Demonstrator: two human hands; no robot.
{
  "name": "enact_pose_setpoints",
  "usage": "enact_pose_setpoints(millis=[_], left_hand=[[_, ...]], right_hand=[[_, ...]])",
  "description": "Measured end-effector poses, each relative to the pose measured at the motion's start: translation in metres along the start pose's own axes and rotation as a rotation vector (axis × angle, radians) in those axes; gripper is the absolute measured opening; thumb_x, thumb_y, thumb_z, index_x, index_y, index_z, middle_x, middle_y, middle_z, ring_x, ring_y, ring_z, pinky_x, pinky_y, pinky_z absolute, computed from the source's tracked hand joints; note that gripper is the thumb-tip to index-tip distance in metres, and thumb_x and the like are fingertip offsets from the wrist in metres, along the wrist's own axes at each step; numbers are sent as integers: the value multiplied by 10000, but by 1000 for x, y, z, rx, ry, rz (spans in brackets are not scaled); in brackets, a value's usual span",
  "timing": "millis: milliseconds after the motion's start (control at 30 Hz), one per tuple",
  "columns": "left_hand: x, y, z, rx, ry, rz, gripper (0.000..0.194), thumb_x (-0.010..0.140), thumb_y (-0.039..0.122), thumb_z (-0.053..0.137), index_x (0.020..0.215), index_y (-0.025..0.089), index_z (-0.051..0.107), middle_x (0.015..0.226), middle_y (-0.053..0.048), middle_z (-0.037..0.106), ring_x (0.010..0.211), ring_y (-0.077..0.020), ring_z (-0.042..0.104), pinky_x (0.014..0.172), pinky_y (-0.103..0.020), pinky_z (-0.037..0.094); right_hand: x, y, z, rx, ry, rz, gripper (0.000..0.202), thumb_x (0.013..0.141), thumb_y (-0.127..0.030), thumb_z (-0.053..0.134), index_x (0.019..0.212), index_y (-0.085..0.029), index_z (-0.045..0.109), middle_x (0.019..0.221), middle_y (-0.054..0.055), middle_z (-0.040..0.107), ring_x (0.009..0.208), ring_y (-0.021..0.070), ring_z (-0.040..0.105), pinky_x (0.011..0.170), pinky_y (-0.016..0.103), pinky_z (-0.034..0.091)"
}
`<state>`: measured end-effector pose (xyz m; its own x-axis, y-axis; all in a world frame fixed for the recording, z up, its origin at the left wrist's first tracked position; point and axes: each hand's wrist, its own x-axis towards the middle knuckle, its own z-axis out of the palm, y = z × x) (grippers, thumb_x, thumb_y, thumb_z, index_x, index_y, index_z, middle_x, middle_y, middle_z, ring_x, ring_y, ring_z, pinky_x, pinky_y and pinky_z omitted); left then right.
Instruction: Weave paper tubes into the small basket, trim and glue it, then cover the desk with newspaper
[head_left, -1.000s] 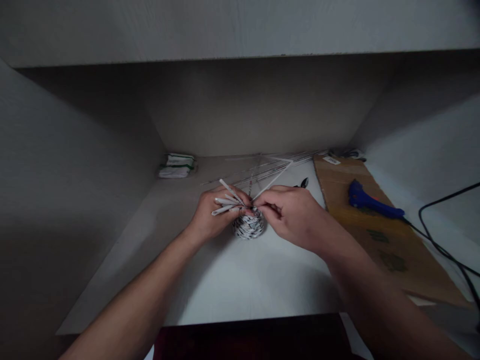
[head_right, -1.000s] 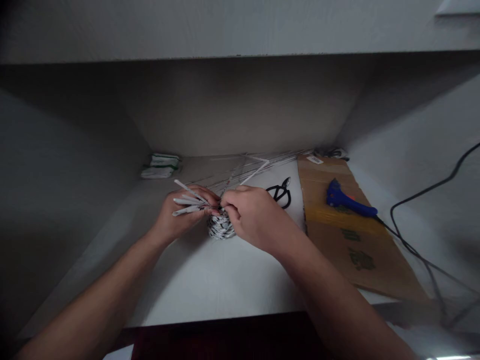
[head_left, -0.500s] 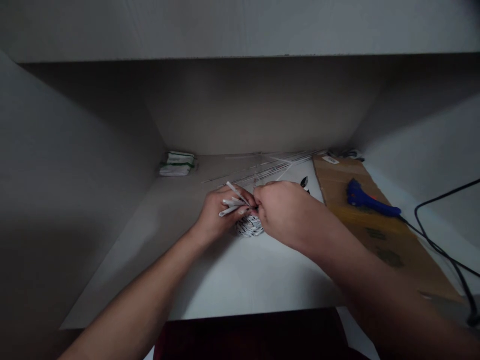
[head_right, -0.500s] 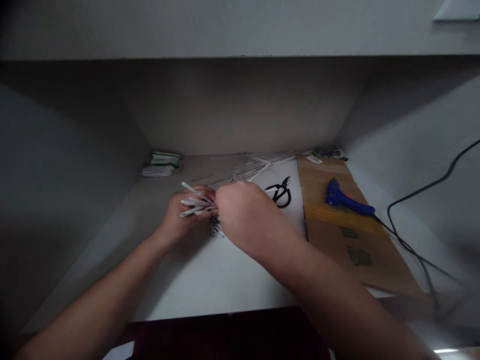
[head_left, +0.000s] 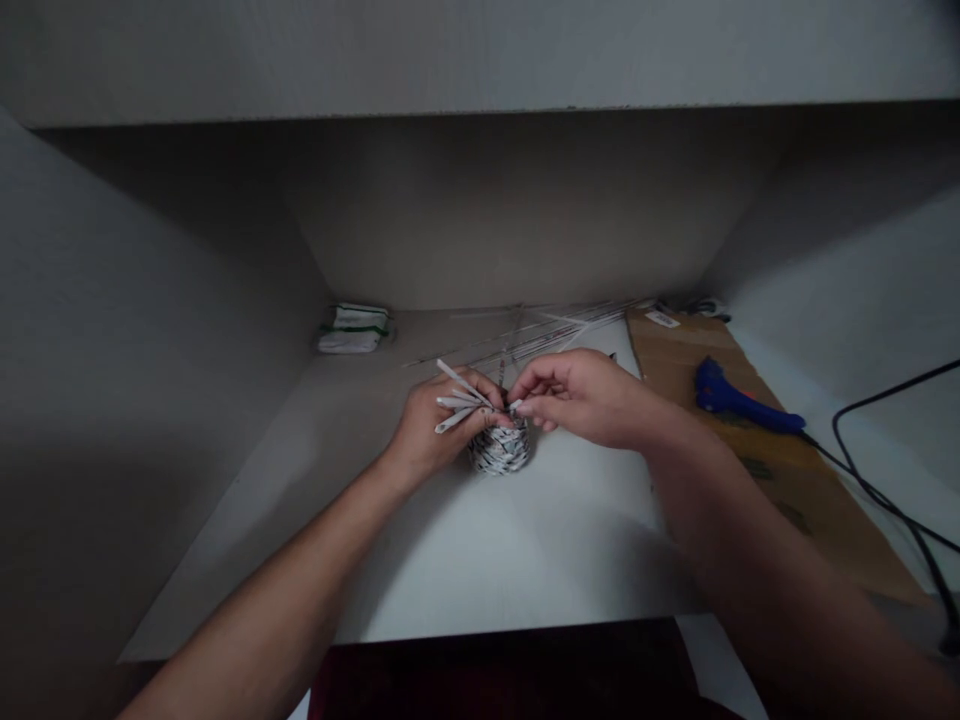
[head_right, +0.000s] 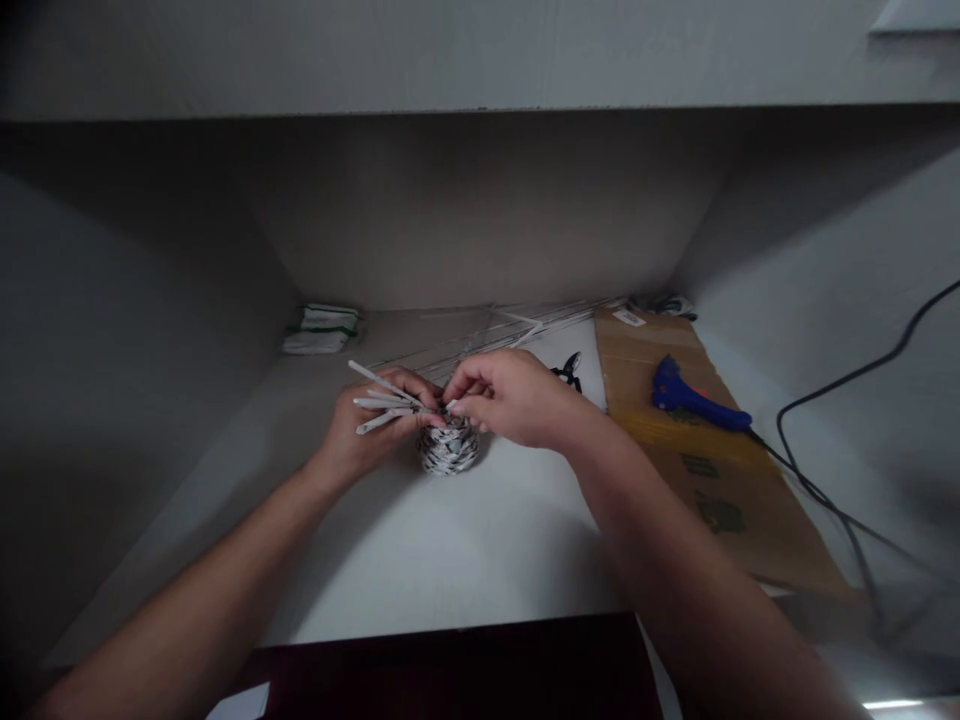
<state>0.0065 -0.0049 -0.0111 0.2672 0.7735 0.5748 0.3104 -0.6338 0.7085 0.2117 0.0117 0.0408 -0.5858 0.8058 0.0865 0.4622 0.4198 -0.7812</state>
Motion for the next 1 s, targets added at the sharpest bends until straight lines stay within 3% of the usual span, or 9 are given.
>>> enact_pose_setpoints(millis=[167,367,500,600,833,1000], left_hand=[[-1,-1,-2,-52,-29,20,103,825,262,698,785,171,671,798,-38,691,763,-154,646,711,-272,494],[0,-3,-2,-113,17,-53,100,770,226,750,777,161,674,780,-19,694,731,-141,656,677,-246,498],[1,-2,-1,-113,36,-74,140,737,255,781,756,159,681,754,-17,693,736,-150,662,677,-252,508],[2,-2,-2,-95,33,-62,150,724,260,794,753,160,686,749,-21,691,757,-164,667,701,-269,515],[1,-3,-4,-34,-25,46,102,802,257,725,756,177,683,761,-34,690,814,-182,666,719,-293,502],[0,-3,-5,-69,-48,41,100,833,268,690,787,180,685,780,-41,691,791,-174,652,725,-301,494]], right_hand=[[0,-4,9,-197,148,-99,77,802,-223,651,772,-189,714,680,-14,683,614,107,579,572,237,383],[-5,0,19,-125,303,-139,65,813,-214,661,804,-180,715,656,-31,661,561,83,526,539,218,371],[-6,7,15,-165,271,-251,137,845,-154,607,867,-194,737,799,-4,720,696,104,602,637,231,413],[-5,11,12,-109,223,-228,171,854,-144,575,904,-192,731,847,11,728,739,120,623,652,243,432],[-4,15,20,42,234,-115,109,839,-250,613,852,-165,681,752,18,681,656,121,586,592,248,431],[-8,4,21,-94,240,-166,69,830,-186,580,808,-179,644,668,-25,600,572,89,505,534,224,368]])
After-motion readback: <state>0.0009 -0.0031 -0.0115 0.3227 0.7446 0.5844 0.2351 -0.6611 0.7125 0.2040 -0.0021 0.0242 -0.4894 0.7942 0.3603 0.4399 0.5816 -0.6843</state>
